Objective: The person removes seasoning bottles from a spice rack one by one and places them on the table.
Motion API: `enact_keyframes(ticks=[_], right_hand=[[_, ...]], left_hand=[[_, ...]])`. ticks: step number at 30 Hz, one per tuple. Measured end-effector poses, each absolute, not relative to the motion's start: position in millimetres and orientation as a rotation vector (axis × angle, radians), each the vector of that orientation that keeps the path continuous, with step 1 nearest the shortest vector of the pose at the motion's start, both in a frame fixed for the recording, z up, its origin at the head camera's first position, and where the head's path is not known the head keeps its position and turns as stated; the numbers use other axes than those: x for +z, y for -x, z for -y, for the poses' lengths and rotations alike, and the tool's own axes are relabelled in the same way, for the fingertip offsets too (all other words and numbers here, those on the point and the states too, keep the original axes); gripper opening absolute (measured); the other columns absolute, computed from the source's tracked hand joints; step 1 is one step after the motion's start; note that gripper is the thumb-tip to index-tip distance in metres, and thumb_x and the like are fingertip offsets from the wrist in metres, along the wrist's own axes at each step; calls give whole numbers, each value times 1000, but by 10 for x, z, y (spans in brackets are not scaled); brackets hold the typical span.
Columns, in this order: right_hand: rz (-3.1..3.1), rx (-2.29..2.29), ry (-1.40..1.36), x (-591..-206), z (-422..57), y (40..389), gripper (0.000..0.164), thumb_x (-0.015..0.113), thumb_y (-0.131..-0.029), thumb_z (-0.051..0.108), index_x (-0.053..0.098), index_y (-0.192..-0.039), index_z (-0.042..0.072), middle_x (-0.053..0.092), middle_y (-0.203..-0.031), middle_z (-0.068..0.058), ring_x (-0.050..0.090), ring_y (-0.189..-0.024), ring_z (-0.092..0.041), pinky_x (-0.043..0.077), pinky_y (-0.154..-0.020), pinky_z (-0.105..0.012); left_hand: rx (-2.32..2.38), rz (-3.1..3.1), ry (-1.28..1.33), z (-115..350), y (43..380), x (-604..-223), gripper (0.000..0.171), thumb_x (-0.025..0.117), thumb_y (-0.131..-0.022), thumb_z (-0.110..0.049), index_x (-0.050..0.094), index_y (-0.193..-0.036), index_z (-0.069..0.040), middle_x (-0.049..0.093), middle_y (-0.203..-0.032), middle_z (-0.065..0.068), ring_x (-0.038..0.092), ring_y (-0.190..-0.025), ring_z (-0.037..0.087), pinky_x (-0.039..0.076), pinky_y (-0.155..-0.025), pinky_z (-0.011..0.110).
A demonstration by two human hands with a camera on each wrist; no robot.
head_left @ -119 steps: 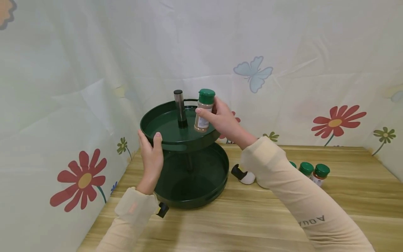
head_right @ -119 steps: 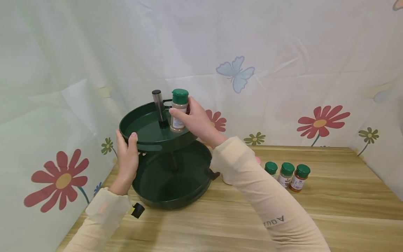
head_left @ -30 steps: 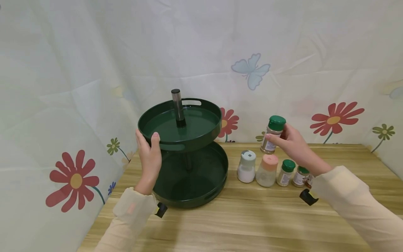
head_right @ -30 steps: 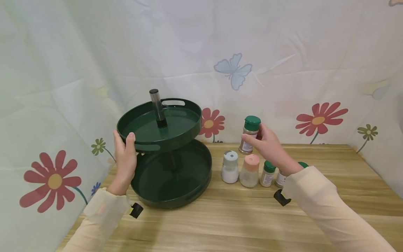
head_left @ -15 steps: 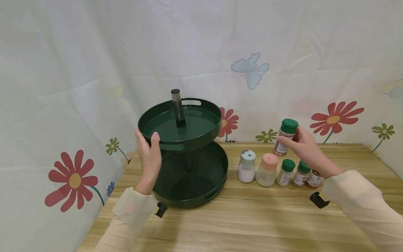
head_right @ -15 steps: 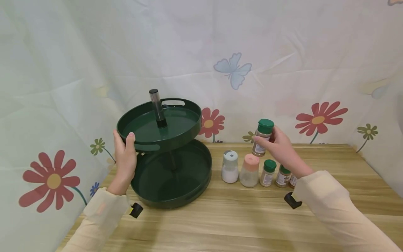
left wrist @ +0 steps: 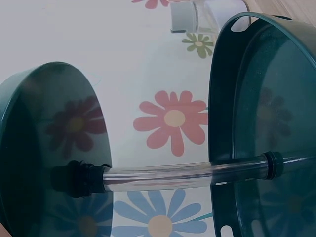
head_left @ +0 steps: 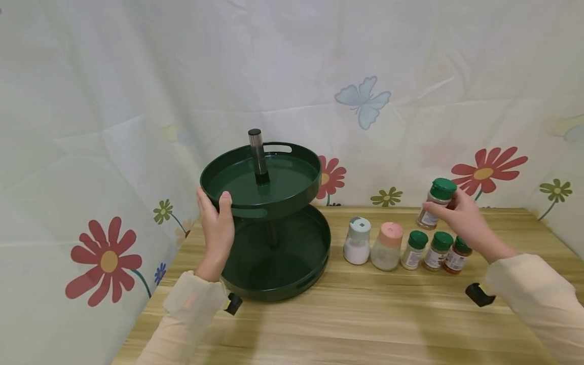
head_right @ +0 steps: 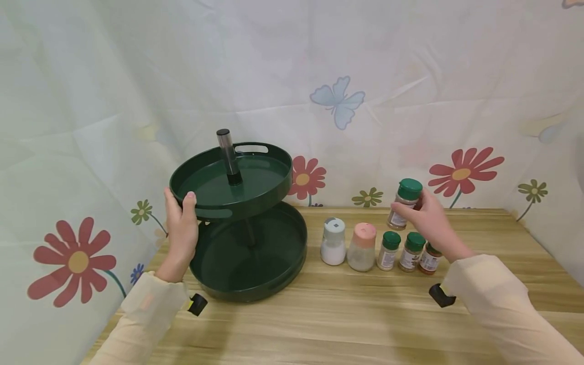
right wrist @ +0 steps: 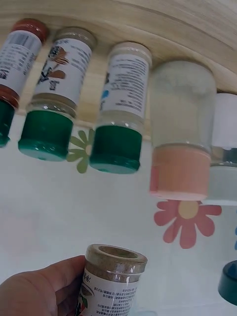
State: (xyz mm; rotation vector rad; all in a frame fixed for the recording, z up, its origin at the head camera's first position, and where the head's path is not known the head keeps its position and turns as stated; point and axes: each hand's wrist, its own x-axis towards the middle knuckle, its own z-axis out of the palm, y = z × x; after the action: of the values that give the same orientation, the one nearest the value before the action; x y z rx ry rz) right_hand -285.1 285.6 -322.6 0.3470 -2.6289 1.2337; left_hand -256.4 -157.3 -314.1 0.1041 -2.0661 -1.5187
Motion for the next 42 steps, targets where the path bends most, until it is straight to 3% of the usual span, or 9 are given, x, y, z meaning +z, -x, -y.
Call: enact_keyframes(ticks=[9,18,27,35,37,42], right_hand=[[2599,1245,-298,-3312,-3066,2866,42,51,-91,30,38,-116,0,47,-102,-7,47,-82,-4,42,-64,-18],[2585,1259,-253,-3402,-3227,2872,48,49,-92,25,31,-124,-7,42,-109,-14,43,-82,6,40,-63,-10],[2545,1250,-162,-3490,-3417,2870,46,51,-91,24,32,-119,-7,43,-101,-5,42,-80,6,39,-62,-9],[2543,1270,-58,-3554,-3577,2871,48,51,-91,26,32,-119,-9,43,-100,-5,40,-77,7,40,-59,-10],[2530,1291,-49,-3572,-3616,2871,44,51,-91,26,34,-116,-5,43,-99,-2,41,-77,8,40,-60,-9],[2504,1327,-14,-3619,-3717,2866,22,53,-90,28,39,-103,17,42,-97,2,42,-77,7,40,-59,-9]], left_hand=[[-1515,2069,-105,1572,2563,-3141,77,36,-92,-48,-7,-143,-11,-7,-151,9,-5,-136,18,3,-111,43],[-1519,2076,-110,1568,2545,-3136,77,35,-92,-50,-8,-143,-12,-7,-152,8,-5,-136,17,3,-111,44],[-1519,2078,-107,1571,2554,-3138,77,35,-92,-50,-8,-144,-12,-7,-152,7,-5,-136,16,2,-111,43],[-1525,2078,-107,1576,2550,-3143,77,35,-92,-50,-8,-143,-13,-8,-151,6,-6,-135,16,2,-111,43],[-1526,2077,-105,1576,2549,-3143,77,35,-92,-50,-8,-143,-13,-8,-151,6,-6,-135,16,2,-111,43],[-1527,2076,-103,1577,2550,-3145,77,35,-92,-50,-8,-143,-12,-8,-151,7,-6,-136,16,2,-111,43]])
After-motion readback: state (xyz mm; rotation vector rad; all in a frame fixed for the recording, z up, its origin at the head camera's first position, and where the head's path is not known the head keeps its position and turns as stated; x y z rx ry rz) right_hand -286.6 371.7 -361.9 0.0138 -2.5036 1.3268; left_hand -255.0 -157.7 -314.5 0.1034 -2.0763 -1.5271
